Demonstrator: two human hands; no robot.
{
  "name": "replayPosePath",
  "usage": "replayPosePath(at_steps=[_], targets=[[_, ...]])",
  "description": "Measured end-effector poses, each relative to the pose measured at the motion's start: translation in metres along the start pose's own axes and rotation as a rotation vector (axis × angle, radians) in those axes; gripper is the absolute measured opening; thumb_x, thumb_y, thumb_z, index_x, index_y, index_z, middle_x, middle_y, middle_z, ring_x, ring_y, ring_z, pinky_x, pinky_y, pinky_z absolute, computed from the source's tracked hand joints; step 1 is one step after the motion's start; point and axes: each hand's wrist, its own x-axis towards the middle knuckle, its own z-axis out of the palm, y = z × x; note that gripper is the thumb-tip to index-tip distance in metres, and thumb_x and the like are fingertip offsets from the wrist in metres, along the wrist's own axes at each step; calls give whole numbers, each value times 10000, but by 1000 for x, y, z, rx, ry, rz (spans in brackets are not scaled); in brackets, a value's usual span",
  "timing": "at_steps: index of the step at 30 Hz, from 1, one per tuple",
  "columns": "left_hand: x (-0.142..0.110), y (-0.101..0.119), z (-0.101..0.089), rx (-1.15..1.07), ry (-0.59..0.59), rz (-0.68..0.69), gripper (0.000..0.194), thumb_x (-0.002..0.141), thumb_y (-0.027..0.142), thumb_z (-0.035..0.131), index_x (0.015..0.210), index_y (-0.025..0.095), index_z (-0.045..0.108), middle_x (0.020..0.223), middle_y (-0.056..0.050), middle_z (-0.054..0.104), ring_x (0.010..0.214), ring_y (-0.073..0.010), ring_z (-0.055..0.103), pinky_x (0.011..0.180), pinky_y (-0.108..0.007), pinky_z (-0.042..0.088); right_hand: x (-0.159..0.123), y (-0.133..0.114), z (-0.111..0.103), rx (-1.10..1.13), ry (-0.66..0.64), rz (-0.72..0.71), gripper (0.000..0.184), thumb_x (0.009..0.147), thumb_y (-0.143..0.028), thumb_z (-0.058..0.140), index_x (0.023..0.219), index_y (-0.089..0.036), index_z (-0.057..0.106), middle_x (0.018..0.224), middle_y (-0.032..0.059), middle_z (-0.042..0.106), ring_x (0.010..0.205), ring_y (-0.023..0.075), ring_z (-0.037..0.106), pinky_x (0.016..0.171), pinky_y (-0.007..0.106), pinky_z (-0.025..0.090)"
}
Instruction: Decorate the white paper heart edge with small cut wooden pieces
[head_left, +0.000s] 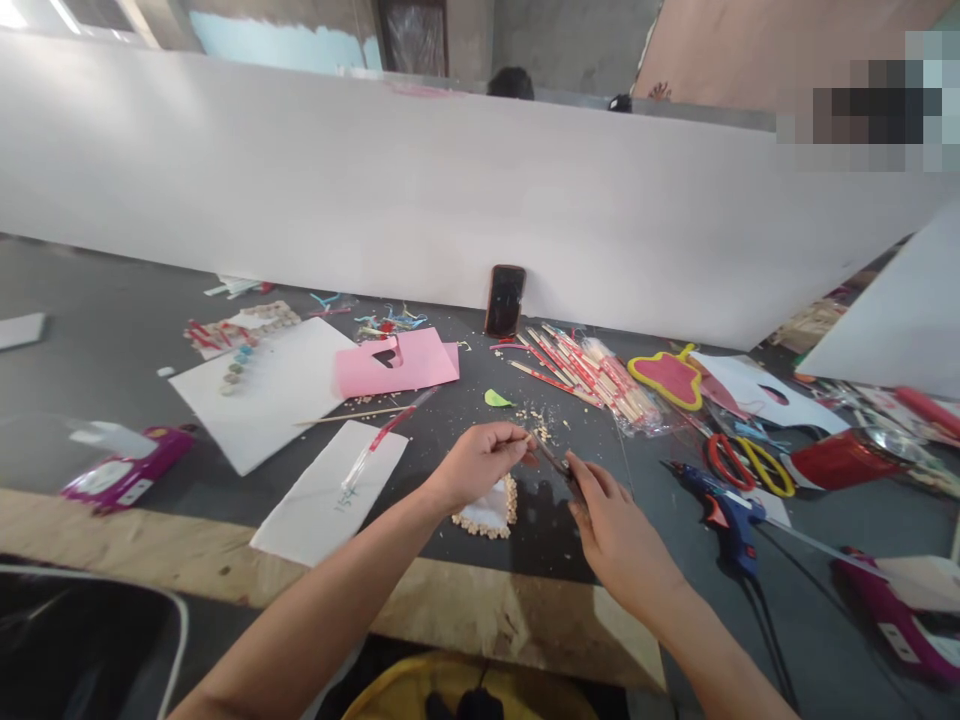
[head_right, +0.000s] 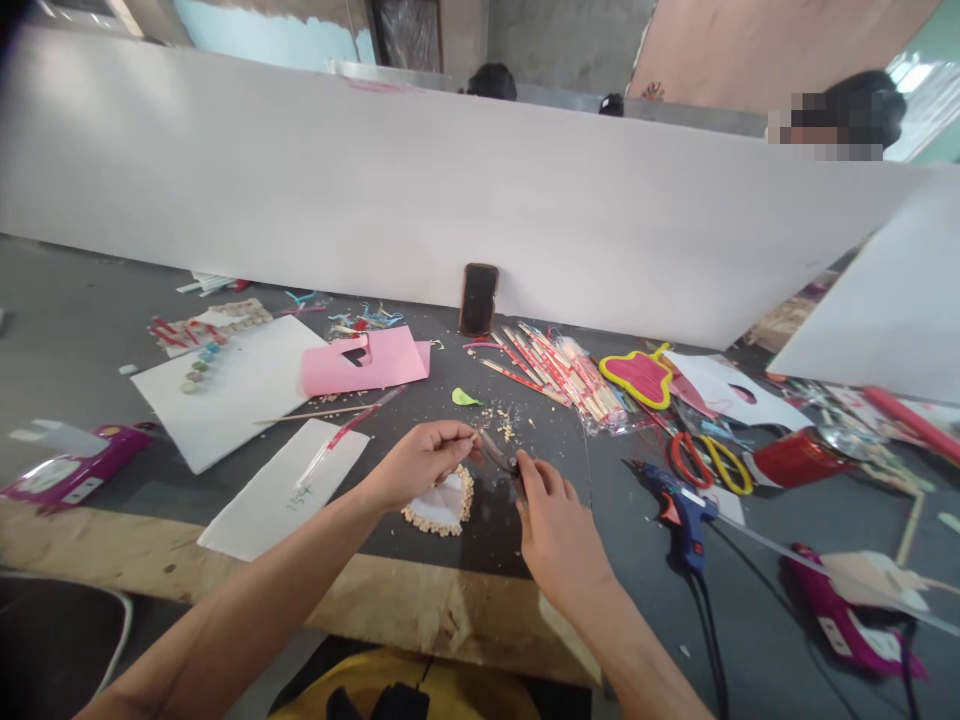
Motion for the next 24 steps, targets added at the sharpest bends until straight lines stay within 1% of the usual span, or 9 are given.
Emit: replayPosePath(at_steps=[3, 8, 13, 17, 19, 21, 24], targets=[[-1, 0, 0, 42, -13, 22, 268, 833, 329, 492, 884, 127, 661, 618, 19, 555, 484, -71, 406, 470, -190, 282, 0, -1, 0, -40, 17, -2, 514, 891, -224, 306, 1404, -196, 301, 1301, 132, 464, 1123, 259, 486, 882, 409, 451], [-2, -1, 1, 123, -61, 64, 240, 842, 279, 485, 858, 146, 685, 680, 8, 627, 647, -112, 546, 595, -187, 376, -1, -5, -3, -142, 27, 25, 515, 889, -192, 321, 1403, -190, 306, 1300, 138, 469, 1112, 271, 481, 872, 415, 450], [-2, -4, 2, 150, -56, 58, 255, 845, 279, 482, 853, 137, 694, 722, -2, 679, 687, -134, 592, 647, -204, 416, -3, -8, -3, -208, 55, 20, 536, 873, -157, 332, 1406, -203, 299, 1289, 138, 476, 1083, 272, 493, 838, 412, 461], [-2, -6, 2, 156, -54, 84, 261, 846, 279, 484, 837, 137, 702, 768, -13, 704, 763, -151, 620, 717, -213, 436, -2, -6, 2, -190, 85, -4, 537, 865, -142, 324, 1400, -191, 308, 1282, 148, 479, 1079, 278, 495, 833, 432, 462], [-2, -6, 2, 145, -52, 97, 267, 849, 282, 480, 836, 134, 702, 767, -16, 706, 778, -154, 628, 732, -214, 443, -1, -6, 3, -161, 88, -23, 525, 877, -158, 314, 1401, -184, 303, 1308, 156, 462, 1100, 283, 491, 842, 438, 457], [-2, -4, 1, 132, -53, 101, 272, 852, 288, 478, 830, 132, 700, 763, -17, 707, 780, -155, 633, 732, -215, 450, 0, -8, 4, -121, 64, -31, 523, 894, -206, 315, 1413, -162, 271, 1318, 167, 460, 1091, 284, 511, 837, 428, 459], [-3, -1, 0, 134, -47, 109, 274, 853, 299, 479, 809, 134, 693, 768, -19, 712, 769, -157, 640, 716, -216, 459, 1, -13, 3, -80, 7, 3, 569, 900, -300, 352, 1422, -107, 234, 1200, 179, 552, 1000, 274, 573, 805, 398, 466]])
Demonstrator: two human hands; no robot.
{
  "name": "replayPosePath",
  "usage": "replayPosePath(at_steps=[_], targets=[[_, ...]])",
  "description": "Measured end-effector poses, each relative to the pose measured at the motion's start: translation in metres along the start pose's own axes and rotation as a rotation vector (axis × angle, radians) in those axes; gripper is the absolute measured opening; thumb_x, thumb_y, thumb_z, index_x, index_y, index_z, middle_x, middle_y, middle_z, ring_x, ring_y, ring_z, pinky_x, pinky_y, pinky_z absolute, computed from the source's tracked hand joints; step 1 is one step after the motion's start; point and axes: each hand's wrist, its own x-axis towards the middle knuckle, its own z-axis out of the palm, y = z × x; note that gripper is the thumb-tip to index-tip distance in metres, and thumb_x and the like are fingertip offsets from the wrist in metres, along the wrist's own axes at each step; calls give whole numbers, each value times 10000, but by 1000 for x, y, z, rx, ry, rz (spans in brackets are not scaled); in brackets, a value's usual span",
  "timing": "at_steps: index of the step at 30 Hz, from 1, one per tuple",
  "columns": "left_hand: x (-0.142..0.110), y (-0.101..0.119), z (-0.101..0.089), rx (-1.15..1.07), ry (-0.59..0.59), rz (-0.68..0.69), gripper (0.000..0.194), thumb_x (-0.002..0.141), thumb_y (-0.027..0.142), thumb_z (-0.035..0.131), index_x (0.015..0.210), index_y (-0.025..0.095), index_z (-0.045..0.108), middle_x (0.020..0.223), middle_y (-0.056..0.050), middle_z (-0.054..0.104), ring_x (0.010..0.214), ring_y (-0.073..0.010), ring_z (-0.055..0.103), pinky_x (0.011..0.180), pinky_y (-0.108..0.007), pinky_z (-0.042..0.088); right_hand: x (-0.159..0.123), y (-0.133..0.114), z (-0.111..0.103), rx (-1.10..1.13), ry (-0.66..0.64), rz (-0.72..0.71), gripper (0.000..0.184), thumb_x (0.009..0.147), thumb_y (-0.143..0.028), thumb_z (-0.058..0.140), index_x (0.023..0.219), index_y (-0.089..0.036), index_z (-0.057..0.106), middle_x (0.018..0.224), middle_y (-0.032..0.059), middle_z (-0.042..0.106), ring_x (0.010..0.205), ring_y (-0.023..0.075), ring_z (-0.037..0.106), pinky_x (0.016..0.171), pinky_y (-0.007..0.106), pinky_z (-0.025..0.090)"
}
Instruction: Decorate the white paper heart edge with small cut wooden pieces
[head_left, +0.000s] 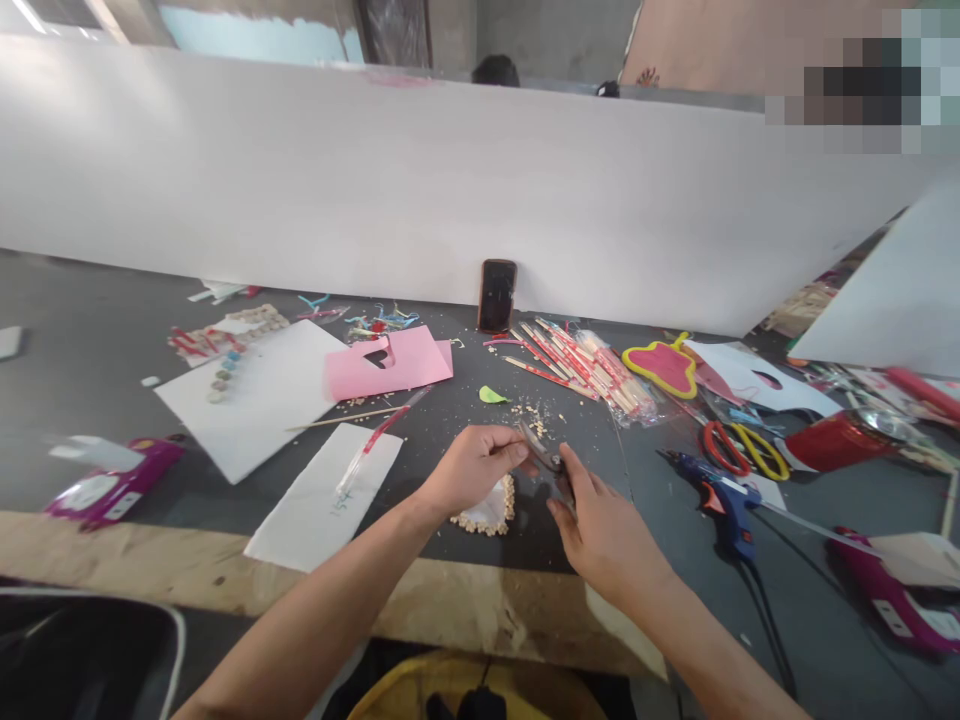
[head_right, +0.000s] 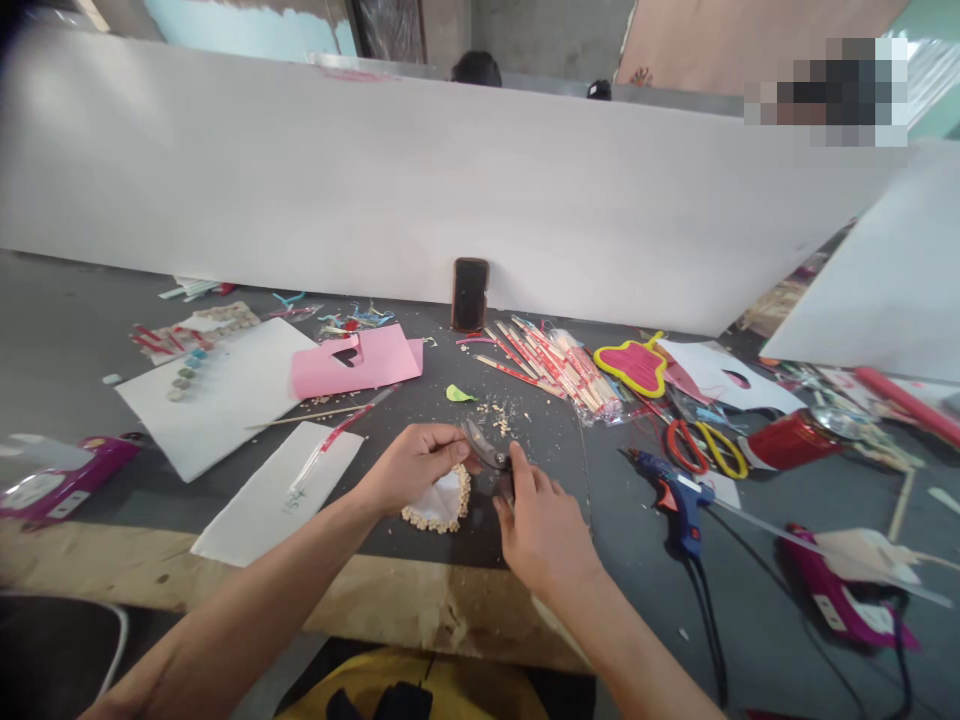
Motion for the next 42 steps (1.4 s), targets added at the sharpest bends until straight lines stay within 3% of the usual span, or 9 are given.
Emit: replayPosePath(at_steps=[8, 14, 19, 27, 32, 37, 42], targets=[[0, 0, 1, 100, 19, -16, 287, 852, 306, 464, 762, 145, 683, 753, -7, 712, 753, -155, 647, 699, -208, 458, 7, 6, 1, -65, -58, 36, 425, 903, -268, 332, 1304, -143, 401, 1100, 141, 609, 937, 242, 612, 772, 327, 431], [7, -5, 7, 151, 47, 0, 233, 821, 299, 496, 849, 164, 683, 807, 4, 703, 799, -164, 637, 715, -208, 461, 5, 10, -1, -81, -38, 102, 460, 892, -252, 349, 1346, -176, 343, 1130, 130, 584, 960, 253, 591, 759, 340, 425], [7, -1, 9, 226, 86, 27, 260, 828, 281, 473, 765, 162, 695, 766, 6, 695, 785, -164, 624, 732, -217, 453, 0, 8, -7, -1, -14, 97, 507, 892, -233, 341, 1392, -169, 287, 1144, 134, 551, 1027, 249, 539, 838, 351, 416], [1, 10, 0, -31, -132, -97, 243, 816, 221, 483, 721, 124, 685, 661, -14, 673, 619, -108, 569, 596, -184, 418, -3, 7, 0, 37, 11, 44, 532, 897, -267, 345, 1413, -178, 258, 1156, 137, 531, 1028, 243, 528, 845, 368, 435], [-2, 16, -4, -46, -126, -125, 242, 818, 231, 490, 730, 109, 679, 702, -37, 683, 521, -74, 485, 490, -173, 345, 1, 6, 3, -25, 60, -31, 544, 873, -213, 357, 1403, -141, 261, 1103, 137, 574, 950, 234, 575, 792, 349, 452], [0, 9, -1, -13, -92, -98, 253, 823, 269, 479, 794, 128, 687, 722, -20, 696, 555, -81, 519, 509, -170, 353, 1, 4, 1, -136, 50, 37, 440, 869, -211, 377, 1309, -209, 381, 1104, 91, 619, 834, 202, 639, 634, 278, 433], [4, 0, -7, 147, -27, -103, 328, 835, 390, 463, 869, 148, 682, 757, -10, 704, 456, -75, 459, 434, -184, 319, 3, 11, -8, -184, 16, 118, 420, 909, -293, 350, 1325, -236, 341, 1147, 92, 603, 828, 201, 647, 575, 269, 393]])
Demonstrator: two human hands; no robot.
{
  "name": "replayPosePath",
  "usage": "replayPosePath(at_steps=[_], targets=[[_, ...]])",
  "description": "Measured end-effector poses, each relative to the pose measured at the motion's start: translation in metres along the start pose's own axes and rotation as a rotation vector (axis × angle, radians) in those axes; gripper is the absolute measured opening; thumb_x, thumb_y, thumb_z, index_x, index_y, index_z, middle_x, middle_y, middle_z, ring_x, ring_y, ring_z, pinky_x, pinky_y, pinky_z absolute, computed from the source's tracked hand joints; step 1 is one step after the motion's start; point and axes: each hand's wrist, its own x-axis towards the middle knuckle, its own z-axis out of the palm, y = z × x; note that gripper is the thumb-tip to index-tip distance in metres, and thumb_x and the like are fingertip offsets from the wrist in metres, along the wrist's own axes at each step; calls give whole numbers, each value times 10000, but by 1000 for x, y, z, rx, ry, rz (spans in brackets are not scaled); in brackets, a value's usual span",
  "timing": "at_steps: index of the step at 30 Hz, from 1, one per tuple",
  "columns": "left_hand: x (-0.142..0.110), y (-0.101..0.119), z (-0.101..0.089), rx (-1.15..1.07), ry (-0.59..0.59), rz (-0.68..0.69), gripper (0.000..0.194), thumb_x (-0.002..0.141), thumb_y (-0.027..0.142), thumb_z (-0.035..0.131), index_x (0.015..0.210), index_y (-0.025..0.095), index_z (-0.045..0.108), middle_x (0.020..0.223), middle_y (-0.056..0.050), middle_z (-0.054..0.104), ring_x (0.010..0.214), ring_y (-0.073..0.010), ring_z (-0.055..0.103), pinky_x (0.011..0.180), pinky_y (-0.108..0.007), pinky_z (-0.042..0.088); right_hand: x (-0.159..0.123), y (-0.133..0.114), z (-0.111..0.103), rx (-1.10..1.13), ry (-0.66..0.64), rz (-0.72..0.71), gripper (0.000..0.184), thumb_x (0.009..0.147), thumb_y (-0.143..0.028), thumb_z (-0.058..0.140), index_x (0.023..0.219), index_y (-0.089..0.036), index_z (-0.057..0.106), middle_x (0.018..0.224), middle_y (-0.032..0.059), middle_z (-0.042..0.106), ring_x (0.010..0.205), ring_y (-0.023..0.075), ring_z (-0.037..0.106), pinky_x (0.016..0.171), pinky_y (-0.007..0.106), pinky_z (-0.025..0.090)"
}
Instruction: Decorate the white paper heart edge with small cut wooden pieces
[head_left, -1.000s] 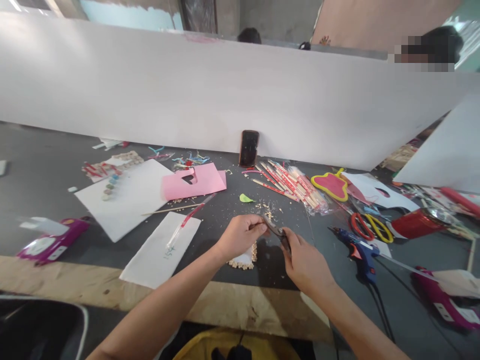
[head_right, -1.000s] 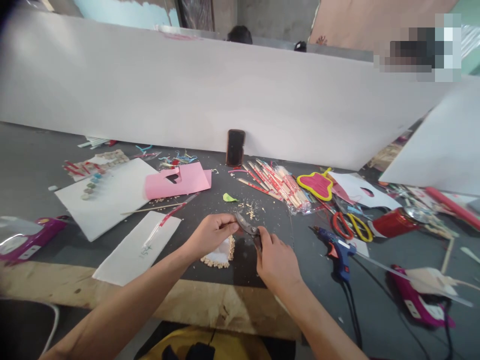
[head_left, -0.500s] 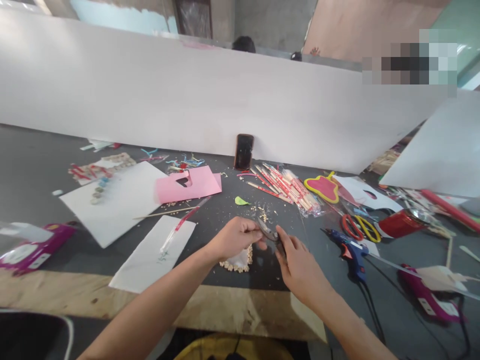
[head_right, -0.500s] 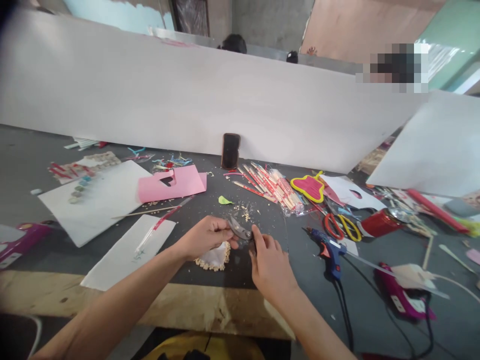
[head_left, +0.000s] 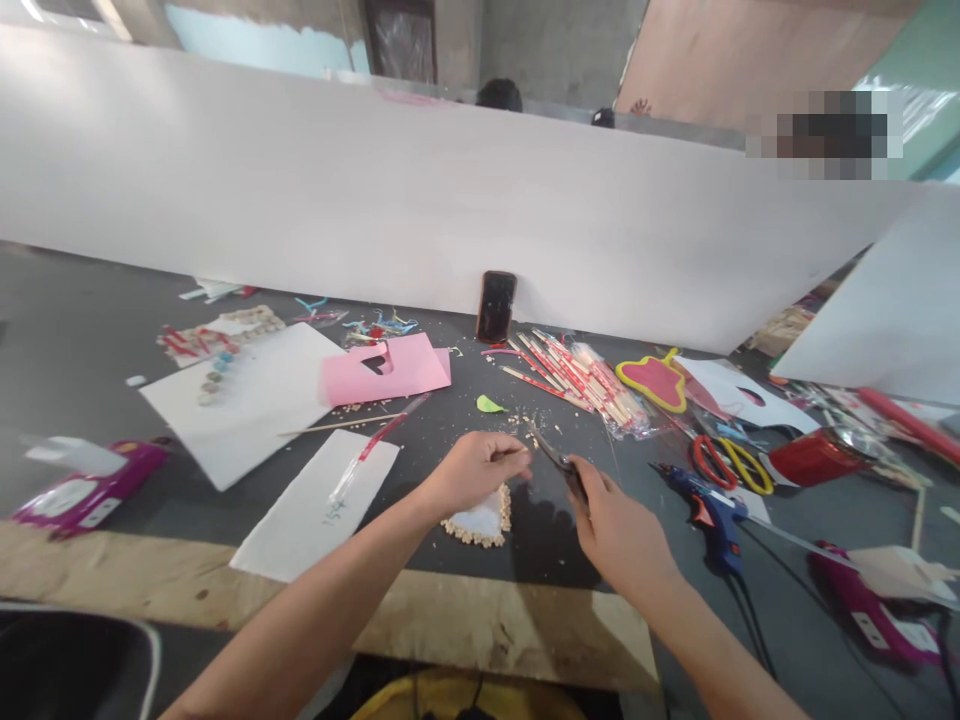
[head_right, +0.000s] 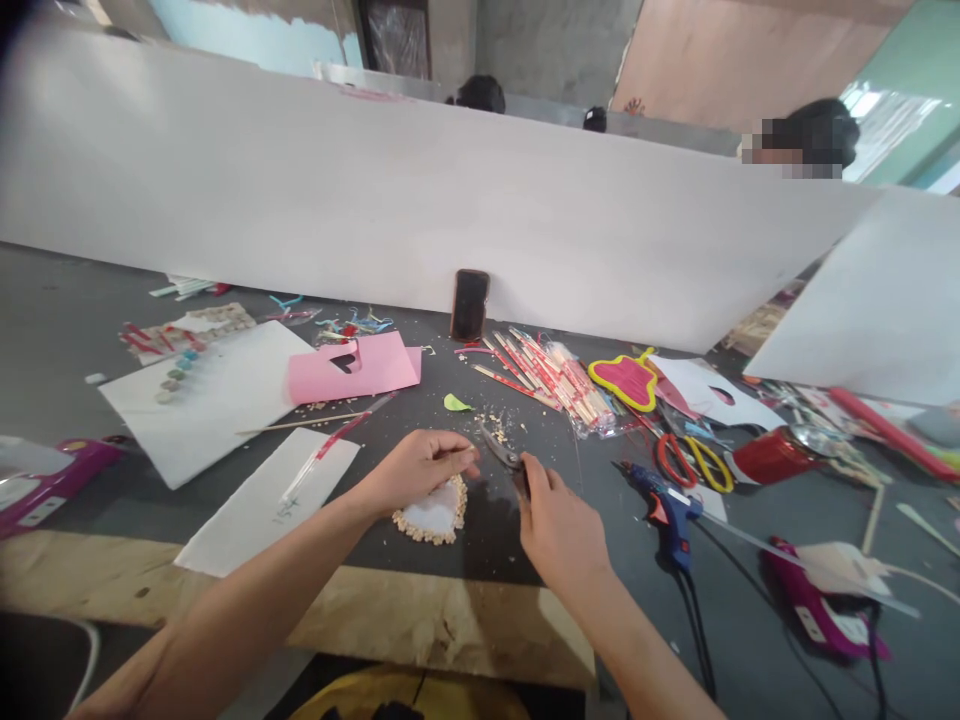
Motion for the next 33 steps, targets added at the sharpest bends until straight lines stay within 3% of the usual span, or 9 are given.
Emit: replayPosePath(at_steps=[5, 8, 13, 17, 20, 24, 29, 33], targets=[[10, -14, -24, 224, 130, 72, 329, 849, 335, 410, 995, 181, 662, 872, -18, 717, 632, -127, 581, 553, -194, 411, 6, 25, 7, -5, -61, 79, 492, 899, -436, 383, 1339, -223, 326, 1109, 104, 597, 885, 246, 634, 605, 302, 415], [21, -24, -42, 364, 212, 81, 336, 838, 321, 412, 993, 176, 672, 859, -25, 705, 712, -161, 604, 619, -217, 422, 10, 40, 17, -49, -52, 123, 502, 891, -438, 408, 1323, -188, 355, 1049, 116, 600, 930, 268, 616, 643, 319, 428], [46, -38, -58, 464, 237, 39, 289, 815, 256, 438, 921, 164, 691, 826, -41, 699, 724, -182, 608, 648, -237, 416, 14, 54, 26, -123, 2, 139, 501, 873, -404, 467, 1245, -68, 464, 982, 182, 598, 924, 310, 597, 738, 391, 438], [70, -45, -61, 521, 236, 15, 241, 812, 235, 468, 832, 161, 696, 824, -63, 701, 797, -200, 616, 710, -248, 420, 31, 54, 13, -113, 40, 52, 355, 868, -321, 489, 1141, -110, 571, 1133, 193, 566, 1055, 313, 525, 869, 444, 391], [86, -48, -62, 552, 237, 5, 249, 828, 231, 460, 827, 157, 697, 858, -86, 704, 865, -220, 616, 749, -263, 423, 67, 50, -4, -55, 49, -58, 323, 890, -207, 426, 1182, -167, 560, 1187, 116, 575, 1082, 222, 522, 923, 377, 380], [96, -52, -62, 577, 222, 6, 276, 849, 231, 437, 899, 169, 701, 945, -101, 705, 944, -239, 611, 807, -288, 426, 140, 42, -17, 8, 48, -118, 305, 930, -223, 376, 1167, -192, 564, 1136, 71, 608, 1015, 169, 566, 866, 326, 435], [89, -59, -60, 586, 189, 15, 328, 847, 238, 426, 1061, 194, 670, 1092, -83, 675, 1024, -236, 596, 872, -300, 427, 223, 31, -10, 10, 33, -117, 336, 881, -364, 525, 1159, -177, 530, 1165, 71, 557, 981, 184, 571, 830, 404, 489], [80, -58, -65, 565, 161, 15, 332, 845, 259, 420, 1037, 198, 684, 1070, -72, 687, 977, -238, 621, 826, -290, 451, 254, 21, 1, -2, -2, -115, 331, 881, -356, 526, 1159, -177, 530, 1166, 71, 555, 976, 183, 573, 822, 397, 494]])
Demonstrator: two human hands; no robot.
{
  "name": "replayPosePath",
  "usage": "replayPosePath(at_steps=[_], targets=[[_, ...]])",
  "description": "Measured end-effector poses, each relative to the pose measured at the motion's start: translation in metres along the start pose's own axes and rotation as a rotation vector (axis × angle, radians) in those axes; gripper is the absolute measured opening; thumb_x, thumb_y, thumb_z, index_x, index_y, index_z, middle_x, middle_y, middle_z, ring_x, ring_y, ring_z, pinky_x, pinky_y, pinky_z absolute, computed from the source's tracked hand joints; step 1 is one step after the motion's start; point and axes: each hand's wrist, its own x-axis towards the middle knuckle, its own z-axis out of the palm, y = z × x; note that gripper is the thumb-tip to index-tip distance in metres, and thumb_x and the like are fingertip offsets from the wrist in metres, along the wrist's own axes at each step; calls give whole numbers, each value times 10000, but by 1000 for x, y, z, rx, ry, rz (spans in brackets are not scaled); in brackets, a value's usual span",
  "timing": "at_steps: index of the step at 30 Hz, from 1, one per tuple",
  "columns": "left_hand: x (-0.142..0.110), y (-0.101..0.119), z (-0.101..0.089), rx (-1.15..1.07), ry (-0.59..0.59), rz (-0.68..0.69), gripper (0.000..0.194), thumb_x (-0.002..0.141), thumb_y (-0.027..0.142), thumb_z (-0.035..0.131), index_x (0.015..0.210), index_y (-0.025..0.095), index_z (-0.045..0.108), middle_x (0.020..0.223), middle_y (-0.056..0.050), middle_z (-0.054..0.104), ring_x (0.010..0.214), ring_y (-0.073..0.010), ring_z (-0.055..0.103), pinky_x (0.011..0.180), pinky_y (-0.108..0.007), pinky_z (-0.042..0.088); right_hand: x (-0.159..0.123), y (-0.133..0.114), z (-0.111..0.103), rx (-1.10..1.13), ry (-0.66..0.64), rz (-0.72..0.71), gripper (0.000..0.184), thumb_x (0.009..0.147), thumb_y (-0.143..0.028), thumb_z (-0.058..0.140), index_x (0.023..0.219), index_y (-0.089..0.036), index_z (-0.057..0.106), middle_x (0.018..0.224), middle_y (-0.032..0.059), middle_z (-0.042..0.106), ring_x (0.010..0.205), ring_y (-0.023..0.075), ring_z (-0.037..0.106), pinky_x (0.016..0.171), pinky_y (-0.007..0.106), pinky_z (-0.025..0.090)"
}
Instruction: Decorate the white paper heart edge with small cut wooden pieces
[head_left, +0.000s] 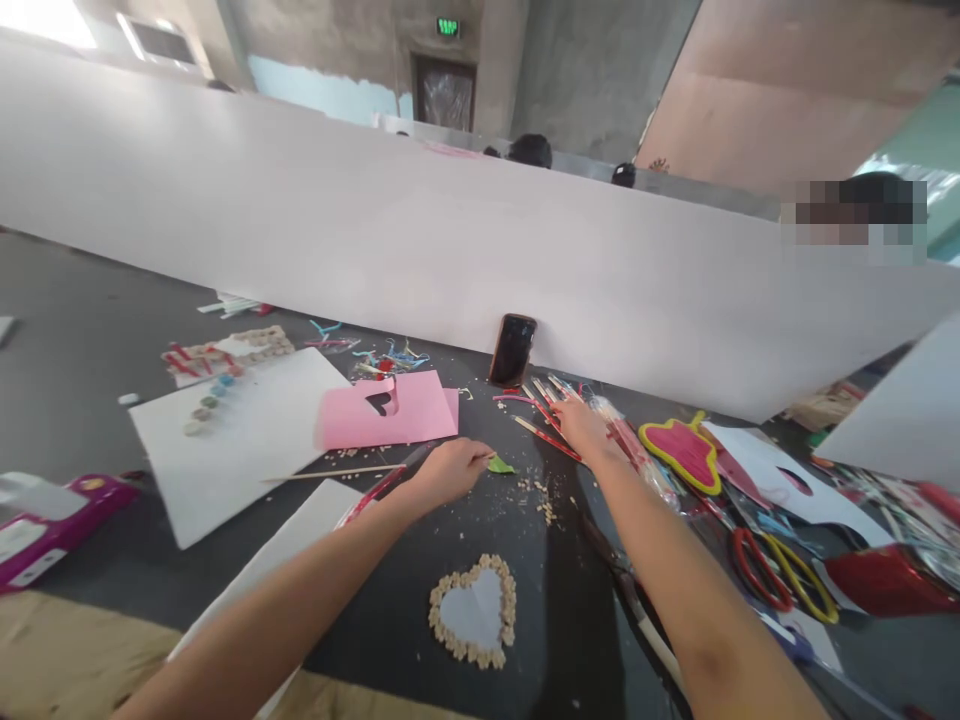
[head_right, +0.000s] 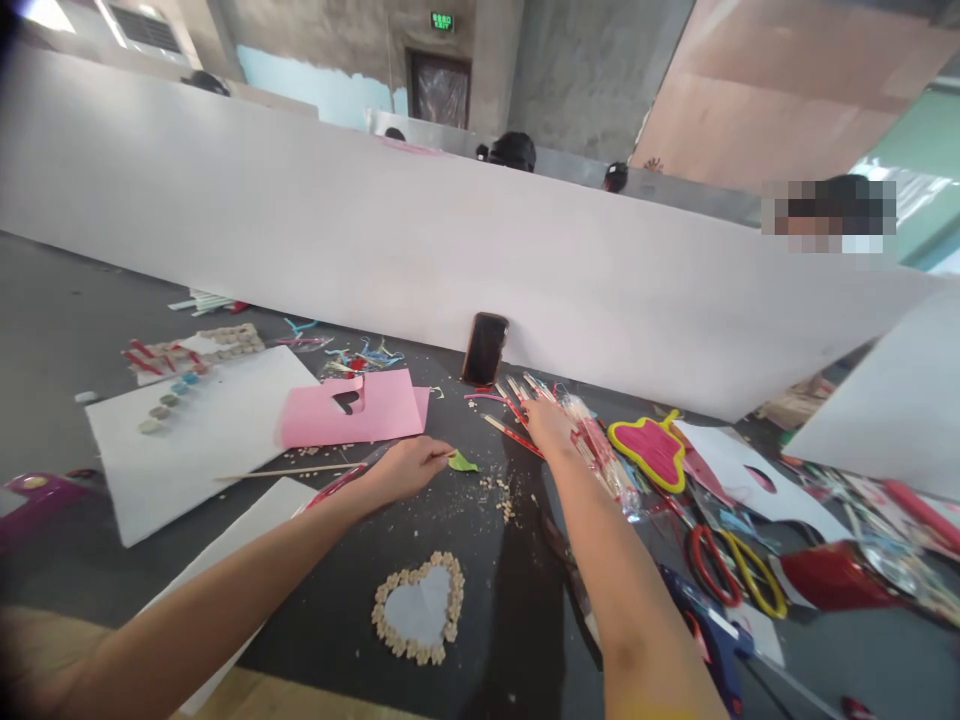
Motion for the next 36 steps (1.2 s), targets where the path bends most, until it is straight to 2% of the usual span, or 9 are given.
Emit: replayPosePath(at_steps=[5, 8, 13, 17, 21, 23, 26, 30, 36], targets=[[-2, 2, -10, -50, -22, 3, 344, 849, 260, 401, 1030, 206, 689, 1040, -56, 698, 926, -222, 631, 763, -260, 461, 9, -3, 2, -1, -8, -7, 320, 896, -342, 503, 1164, -169, 528, 1177, 70, 548, 994, 185, 567, 838, 399, 483], [-4, 6, -10, -86, -33, 16, 338, 847, 267, 402, 1001, 212, 698, 1035, -49, 699, 925, -218, 623, 753, -250, 458, 0, -1, -2, 14, -39, -13, 318, 882, -361, 522, 1151, -192, 538, 1177, 69, 552, 983, 184, 568, 829, 392, 493], [-7, 16, -3, -148, -61, 43, 330, 844, 272, 408, 989, 222, 700, 982, -40, 706, 861, -205, 627, 717, -245, 449, -53, 0, -1, 65, -136, -126, 265, 884, -349, 521, 1059, -158, 576, 1044, 48, 607, 897, 157, 592, 791, 366, 492], [-9, 30, 5, -190, -86, 79, 325, 840, 263, 414, 983, 232, 705, 998, -33, 704, 900, -204, 628, 727, -237, 442, -94, -7, 6, 83, -153, -160, 132, 853, -188, 502, 875, -194, 632, 872, 10, 664, 812, 132, 604, 725, 253, 433], [-17, 41, 12, -222, -101, 101, 310, 828, 262, 436, 970, 233, 710, 971, -25, 713, 879, -202, 637, 719, -232, 442, -124, -10, 1, 91, -76, -138, 224, 873, -168, 413, 976, -205, 609, 981, 20, 656, 890, 125, 592, 753, 219, 402], [-23, 44, 14, -237, -100, 101, 302, 825, 269, 448, 968, 229, 711, 986, -23, 712, 889, -203, 636, 719, -229, 442, -146, -6, -5, 73, -26, -95, 259, 898, -188, 356, 1011, -192, 589, 1005, 44, 643, 912, 141, 578, 777, 238, 401], [-33, 48, 13, -261, -96, 98, 311, 840, 301, 444, 985, 216, 706, 998, -25, 711, 880, -198, 636, 715, -227, 440, -188, 4, -6, 2, 22, 3, 249, 891, -239, 368, 928, -163, 602, 916, 97, 632, 882, 219, 555, 803, 344, 402], [-46, 53, 15, -296, -92, 86, 342, 868, 355, 416, 966, 200, 704, 932, -20, 716, 801, -177, 632, 654, -214, 424, -238, 9, 8, -74, 69, 86, 241, 828, -348, 510, 804, -136, 621, 935, 170, 599, 942, 306, 505, 864, 461, 370], [-67, 64, 19, -382, -148, 52, 331, 849, 390, 458, 941, 190, 705, 867, -11, 703, 712, -147, 592, 582, -197, 382, -251, 9, 30, 163, 111, 210, 152, 801, -243, 488, 853, -154, 601, 1005, 167, 598, 953, 296, 530, 808, 443, 405]])
